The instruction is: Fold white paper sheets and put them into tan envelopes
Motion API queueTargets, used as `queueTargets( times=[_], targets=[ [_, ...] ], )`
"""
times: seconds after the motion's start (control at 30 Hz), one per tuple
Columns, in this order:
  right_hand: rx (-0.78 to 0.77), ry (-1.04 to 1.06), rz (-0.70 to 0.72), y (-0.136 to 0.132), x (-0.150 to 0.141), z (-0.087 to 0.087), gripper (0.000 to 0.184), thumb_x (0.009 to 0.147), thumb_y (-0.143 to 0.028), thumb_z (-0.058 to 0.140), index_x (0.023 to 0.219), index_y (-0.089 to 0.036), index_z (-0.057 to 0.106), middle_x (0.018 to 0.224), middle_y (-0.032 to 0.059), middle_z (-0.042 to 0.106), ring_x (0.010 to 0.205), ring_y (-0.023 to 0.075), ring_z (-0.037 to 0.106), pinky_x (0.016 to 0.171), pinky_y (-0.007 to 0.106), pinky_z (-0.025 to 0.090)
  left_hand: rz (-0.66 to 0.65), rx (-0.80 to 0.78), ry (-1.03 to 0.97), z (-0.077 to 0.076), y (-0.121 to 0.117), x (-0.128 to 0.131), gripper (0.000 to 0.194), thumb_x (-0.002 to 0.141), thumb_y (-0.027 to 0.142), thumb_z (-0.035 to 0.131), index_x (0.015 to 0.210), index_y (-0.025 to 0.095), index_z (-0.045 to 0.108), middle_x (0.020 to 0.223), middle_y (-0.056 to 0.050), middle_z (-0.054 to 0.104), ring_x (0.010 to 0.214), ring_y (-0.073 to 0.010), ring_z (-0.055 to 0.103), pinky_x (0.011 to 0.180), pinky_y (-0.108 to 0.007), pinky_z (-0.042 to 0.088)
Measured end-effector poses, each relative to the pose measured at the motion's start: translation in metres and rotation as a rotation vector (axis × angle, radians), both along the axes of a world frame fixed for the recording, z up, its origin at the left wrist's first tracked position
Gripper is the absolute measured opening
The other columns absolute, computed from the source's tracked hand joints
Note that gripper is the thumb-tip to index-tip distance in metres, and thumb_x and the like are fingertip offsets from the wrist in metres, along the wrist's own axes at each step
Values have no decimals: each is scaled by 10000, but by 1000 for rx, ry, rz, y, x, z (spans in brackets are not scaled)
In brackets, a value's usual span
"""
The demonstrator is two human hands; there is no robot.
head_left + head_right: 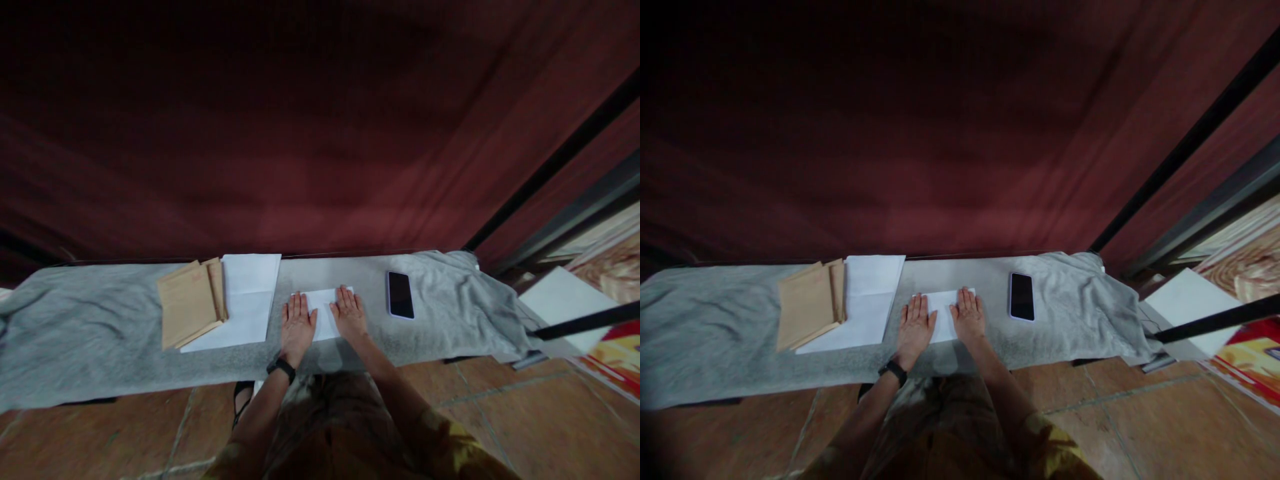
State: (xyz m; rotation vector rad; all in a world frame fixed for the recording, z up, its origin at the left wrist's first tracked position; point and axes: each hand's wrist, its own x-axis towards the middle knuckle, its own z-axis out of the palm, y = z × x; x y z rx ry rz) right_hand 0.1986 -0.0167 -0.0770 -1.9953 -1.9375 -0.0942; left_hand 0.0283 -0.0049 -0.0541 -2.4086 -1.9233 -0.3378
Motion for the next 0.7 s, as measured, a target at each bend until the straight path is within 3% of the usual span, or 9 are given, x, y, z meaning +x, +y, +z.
queueTargets(
  times=[0.47,0.7],
  targets=[
    [60,-41,-47,-37,33,-1,591,1091,-406,307,1557,-54,398,1576,187,452,1461,315,419,1198,498,289,0,-7,-7,2,-2,1,636,1045,412,304,1561,44,362,1629,-199,361,1545,-290,288,1266,-488,221],
    [48,-18,-113,-46,20,5,586,1083,-377,310,1539,-23,413,1562,234,452,1458,338,422,1199,549,278,5,-7,-15,0,-2,2,634,1042,407,321,1564,50,357,1629,-195,365,1547,-291,283,1270,-489,208]
  ],
)
